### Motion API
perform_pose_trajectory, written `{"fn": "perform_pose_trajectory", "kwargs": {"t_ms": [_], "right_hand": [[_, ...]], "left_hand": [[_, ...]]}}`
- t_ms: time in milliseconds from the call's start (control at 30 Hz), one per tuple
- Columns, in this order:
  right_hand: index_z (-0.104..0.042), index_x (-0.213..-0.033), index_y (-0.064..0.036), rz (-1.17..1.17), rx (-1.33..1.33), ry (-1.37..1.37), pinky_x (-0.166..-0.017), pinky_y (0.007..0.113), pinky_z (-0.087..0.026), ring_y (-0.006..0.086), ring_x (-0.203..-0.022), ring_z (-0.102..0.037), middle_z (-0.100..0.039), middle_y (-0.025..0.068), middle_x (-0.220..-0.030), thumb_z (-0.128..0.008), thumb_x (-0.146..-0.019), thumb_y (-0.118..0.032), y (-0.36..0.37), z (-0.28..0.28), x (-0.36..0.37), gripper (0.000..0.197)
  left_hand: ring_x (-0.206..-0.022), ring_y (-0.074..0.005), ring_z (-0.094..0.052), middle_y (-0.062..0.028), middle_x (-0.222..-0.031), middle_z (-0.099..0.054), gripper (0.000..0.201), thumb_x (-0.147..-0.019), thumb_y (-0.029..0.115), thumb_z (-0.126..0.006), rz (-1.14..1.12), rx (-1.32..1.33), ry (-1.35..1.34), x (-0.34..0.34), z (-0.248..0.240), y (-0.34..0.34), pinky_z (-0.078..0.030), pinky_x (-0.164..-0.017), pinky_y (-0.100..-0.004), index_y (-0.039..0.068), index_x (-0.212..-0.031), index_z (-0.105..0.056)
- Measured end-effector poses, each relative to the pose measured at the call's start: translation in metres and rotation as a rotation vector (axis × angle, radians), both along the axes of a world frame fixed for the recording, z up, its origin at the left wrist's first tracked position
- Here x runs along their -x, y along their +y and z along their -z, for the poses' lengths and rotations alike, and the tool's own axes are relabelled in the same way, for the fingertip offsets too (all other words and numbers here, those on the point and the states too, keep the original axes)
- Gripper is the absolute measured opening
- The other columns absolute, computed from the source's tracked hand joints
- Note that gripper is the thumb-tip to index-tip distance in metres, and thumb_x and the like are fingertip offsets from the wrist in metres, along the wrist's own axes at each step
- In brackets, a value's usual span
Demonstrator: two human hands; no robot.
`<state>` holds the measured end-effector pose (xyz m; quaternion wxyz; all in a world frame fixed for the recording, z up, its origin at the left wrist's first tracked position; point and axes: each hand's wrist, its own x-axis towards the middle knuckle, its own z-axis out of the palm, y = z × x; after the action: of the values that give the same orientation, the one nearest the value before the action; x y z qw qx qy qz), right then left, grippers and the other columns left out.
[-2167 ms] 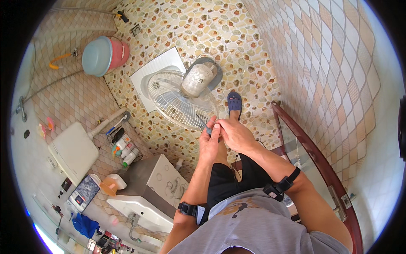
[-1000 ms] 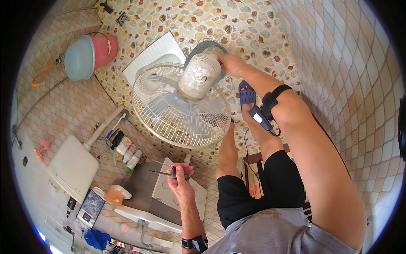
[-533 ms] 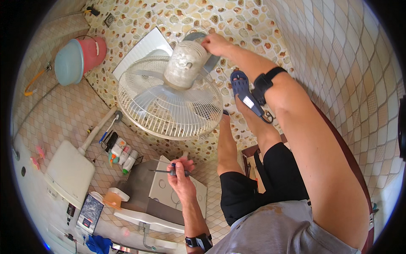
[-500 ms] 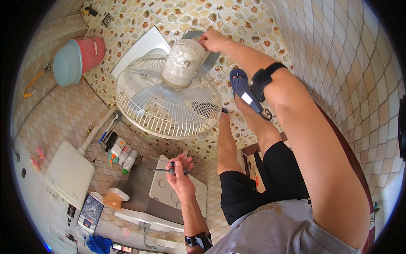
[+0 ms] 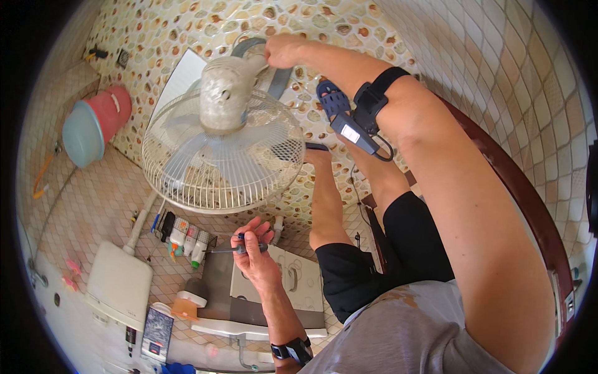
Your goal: The person carries a small fan into the bathroom and sits on the floor to disassemble it. Using a screwdriver, they remove the front grille, then detach the fan blades and the central hub. They reattach the blades and hub, then reinstall the front grille.
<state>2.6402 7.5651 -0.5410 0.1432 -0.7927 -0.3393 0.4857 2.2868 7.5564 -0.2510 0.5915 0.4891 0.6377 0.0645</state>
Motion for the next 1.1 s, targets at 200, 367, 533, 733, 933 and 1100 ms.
{"fn": "perform_pose_trajectory", "kwargs": {"t_ms": [200,367,533,733,933,1100], "right_hand": [[-0.076,-0.111,-0.0115,0.027,-0.080,0.087,-0.089,0.042,-0.054,0.0330,-0.106,-0.069,-0.073,0.0160,-0.112,-0.056,-0.086,-0.015,-0.016,-0.012,0.029,0.032],[-0.075,-0.118,-0.0167,0.161,-0.182,0.258,-0.091,0.041,-0.053,0.0311,-0.109,-0.067,-0.073,0.0100,-0.117,-0.056,-0.087,-0.014,-0.009,-0.009,0.045,0.036],[-0.077,-0.101,-0.0093,-0.256,-0.003,0.140,-0.079,0.046,-0.056,0.0347,-0.095,-0.071,-0.075,0.0144,-0.102,-0.064,-0.083,-0.020,-0.028,-0.014,0.055,0.025],[-0.076,-0.094,-0.0017,-0.409,0.342,0.018,-0.078,0.044,-0.057,0.0363,-0.090,-0.072,-0.074,0.0180,-0.095,-0.073,-0.080,-0.032,-0.174,-0.051,0.042,0.034],[-0.073,-0.098,0.0008,0.150,0.562,-0.253,-0.071,0.041,-0.059,0.0312,-0.086,-0.074,-0.074,0.0201,-0.097,-0.062,-0.087,-0.016,-0.280,-0.095,0.008,0.022],[-0.065,-0.096,-0.0013,1.183,0.276,0.361,-0.055,0.035,-0.057,0.0214,-0.066,-0.068,-0.067,0.0111,-0.080,-0.058,-0.091,-0.013,-0.287,-0.108,-0.015,0.014]], "left_hand": [[-0.103,-0.0225,-0.068,-0.0164,-0.126,-0.064,0.024,-0.104,0.023,-0.056,0.029,-0.064,0.014,-0.006,0.008,-0.008,-0.058,-0.078,-0.0330,0.004,-0.118,-0.057],[-0.105,-0.0231,-0.067,-0.0164,-0.127,-0.063,0.024,-0.105,0.024,-0.055,0.069,-0.078,0.038,-0.010,0.013,-0.010,-0.058,-0.079,-0.0335,0.004,-0.118,-0.057],[-0.102,-0.0234,-0.068,-0.0162,-0.126,-0.064,0.023,-0.104,0.023,-0.057,0.078,-0.043,0.040,-0.003,0.009,-0.013,-0.059,-0.078,-0.0340,0.004,-0.117,-0.058],[-0.111,-0.0254,-0.066,-0.0157,-0.134,-0.061,0.022,-0.103,0.025,-0.059,-0.025,-0.007,0.055,-0.004,0.001,-0.001,-0.056,-0.083,-0.0353,0.005,-0.112,-0.058],[-0.096,-0.0198,-0.067,-0.0129,-0.117,-0.067,0.021,-0.104,0.023,-0.059,0.038,-0.119,0.016,-0.013,-0.013,0.011,-0.055,-0.080,-0.0334,0.003,-0.110,-0.059],[-0.081,-0.0144,-0.066,-0.0101,-0.097,-0.069,0.020,-0.102,0.016,-0.060,0.024,-0.072,-0.074,-0.039,-0.031,0.009,-0.056,-0.076,-0.0304,0.000,-0.114,-0.058]]}}
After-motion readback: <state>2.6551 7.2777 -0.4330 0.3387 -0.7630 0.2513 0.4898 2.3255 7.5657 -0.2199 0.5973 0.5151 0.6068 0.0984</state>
